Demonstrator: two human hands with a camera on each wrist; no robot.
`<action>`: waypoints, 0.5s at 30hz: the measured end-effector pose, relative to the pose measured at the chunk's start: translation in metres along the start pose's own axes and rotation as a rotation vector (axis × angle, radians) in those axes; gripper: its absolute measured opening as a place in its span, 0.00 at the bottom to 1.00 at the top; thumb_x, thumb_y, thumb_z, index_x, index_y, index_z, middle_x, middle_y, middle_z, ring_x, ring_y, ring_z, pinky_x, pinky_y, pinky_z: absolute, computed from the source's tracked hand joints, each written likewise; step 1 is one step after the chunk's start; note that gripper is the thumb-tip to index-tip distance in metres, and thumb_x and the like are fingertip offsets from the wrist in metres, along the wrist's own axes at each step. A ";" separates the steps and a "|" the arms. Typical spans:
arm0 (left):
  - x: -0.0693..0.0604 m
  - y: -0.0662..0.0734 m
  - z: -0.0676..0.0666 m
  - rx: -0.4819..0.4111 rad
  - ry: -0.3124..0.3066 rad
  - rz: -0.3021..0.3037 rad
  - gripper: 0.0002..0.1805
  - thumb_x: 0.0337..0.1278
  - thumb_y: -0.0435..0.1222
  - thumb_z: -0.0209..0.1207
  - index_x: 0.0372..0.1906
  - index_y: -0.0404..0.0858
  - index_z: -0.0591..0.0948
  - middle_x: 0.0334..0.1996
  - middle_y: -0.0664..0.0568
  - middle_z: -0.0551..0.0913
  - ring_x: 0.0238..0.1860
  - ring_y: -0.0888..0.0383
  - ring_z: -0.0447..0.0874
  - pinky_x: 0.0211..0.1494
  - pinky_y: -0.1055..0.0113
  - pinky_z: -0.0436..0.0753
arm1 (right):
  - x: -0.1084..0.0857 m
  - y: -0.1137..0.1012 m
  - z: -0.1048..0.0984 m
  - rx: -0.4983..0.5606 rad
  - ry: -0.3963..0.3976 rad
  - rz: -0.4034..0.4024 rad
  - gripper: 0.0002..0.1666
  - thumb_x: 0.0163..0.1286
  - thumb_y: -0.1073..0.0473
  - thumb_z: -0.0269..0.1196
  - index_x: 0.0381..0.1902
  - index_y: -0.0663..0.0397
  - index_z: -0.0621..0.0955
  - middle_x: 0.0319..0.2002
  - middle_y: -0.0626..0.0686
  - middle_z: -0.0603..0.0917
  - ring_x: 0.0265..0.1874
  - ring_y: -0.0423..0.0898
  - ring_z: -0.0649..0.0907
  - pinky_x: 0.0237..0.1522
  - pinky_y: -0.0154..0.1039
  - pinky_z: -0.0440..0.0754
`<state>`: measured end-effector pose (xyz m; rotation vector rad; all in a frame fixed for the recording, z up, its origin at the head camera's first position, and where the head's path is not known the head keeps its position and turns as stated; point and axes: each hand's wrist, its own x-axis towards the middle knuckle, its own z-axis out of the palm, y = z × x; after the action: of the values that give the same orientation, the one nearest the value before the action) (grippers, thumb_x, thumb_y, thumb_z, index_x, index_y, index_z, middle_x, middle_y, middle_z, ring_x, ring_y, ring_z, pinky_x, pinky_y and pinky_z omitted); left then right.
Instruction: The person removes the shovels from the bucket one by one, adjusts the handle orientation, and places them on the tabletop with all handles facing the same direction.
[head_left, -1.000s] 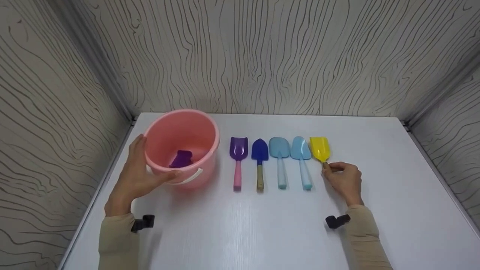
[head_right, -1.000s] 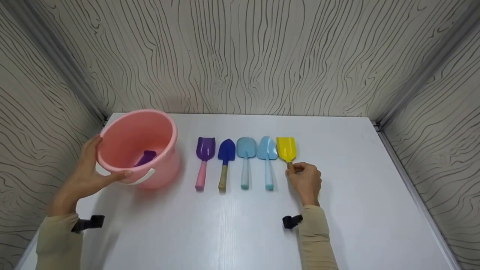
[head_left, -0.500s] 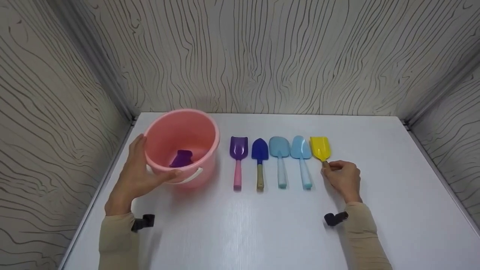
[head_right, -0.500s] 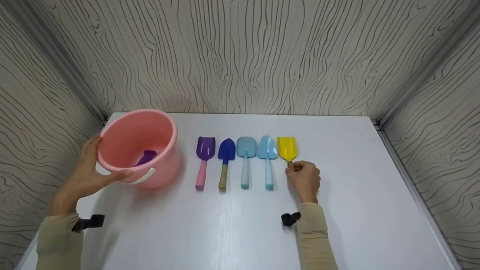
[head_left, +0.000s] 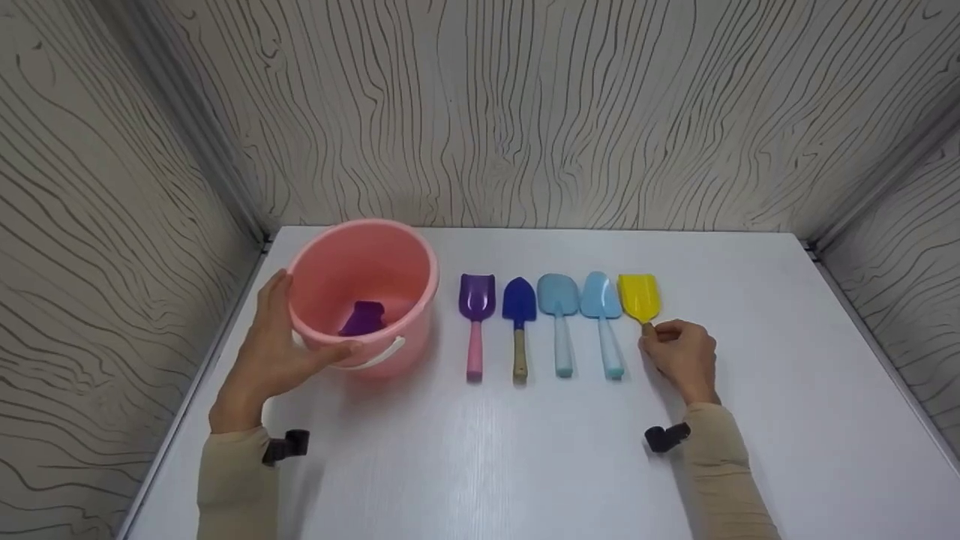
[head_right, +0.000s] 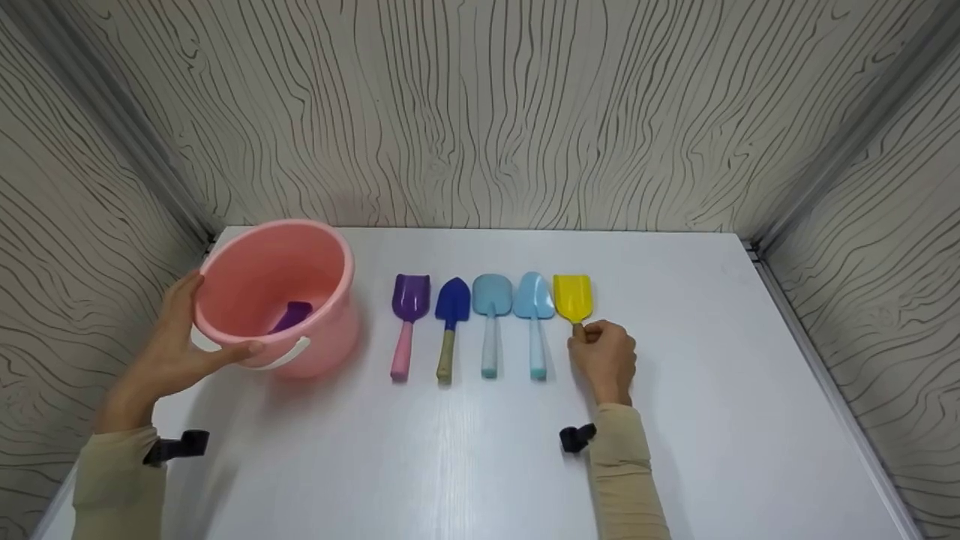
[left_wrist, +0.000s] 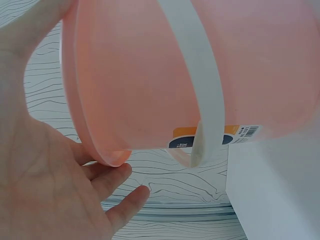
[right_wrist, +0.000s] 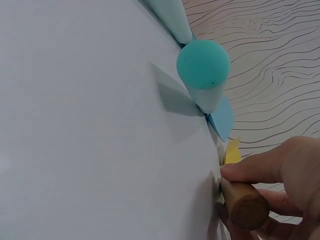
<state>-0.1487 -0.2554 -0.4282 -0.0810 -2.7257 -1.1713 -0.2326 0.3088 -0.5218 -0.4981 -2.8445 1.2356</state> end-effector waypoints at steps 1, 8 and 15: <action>0.000 0.000 0.000 -0.001 -0.001 -0.001 0.76 0.40 0.61 0.82 0.88 0.45 0.46 0.85 0.41 0.48 0.76 0.35 0.65 0.73 0.24 0.69 | 0.000 0.000 0.000 -0.002 -0.004 -0.002 0.24 0.77 0.50 0.66 0.59 0.64 0.84 0.50 0.62 0.87 0.42 0.53 0.84 0.39 0.30 0.84; 0.000 -0.001 0.001 -0.014 -0.001 0.009 0.76 0.41 0.61 0.83 0.88 0.45 0.46 0.85 0.41 0.48 0.77 0.35 0.64 0.74 0.24 0.68 | -0.001 0.001 -0.003 -0.041 -0.027 -0.027 0.28 0.78 0.49 0.64 0.64 0.66 0.81 0.53 0.64 0.86 0.45 0.54 0.83 0.46 0.35 0.85; 0.000 0.001 0.001 -0.019 -0.004 0.011 0.76 0.41 0.61 0.82 0.88 0.46 0.46 0.85 0.42 0.48 0.77 0.35 0.64 0.73 0.24 0.68 | -0.007 -0.020 -0.007 -0.100 -0.009 -0.092 0.33 0.78 0.51 0.65 0.71 0.68 0.76 0.64 0.69 0.78 0.52 0.61 0.78 0.56 0.52 0.86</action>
<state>-0.1489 -0.2545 -0.4279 -0.1002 -2.7148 -1.1953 -0.2309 0.2989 -0.5020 -0.3595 -2.9108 1.0892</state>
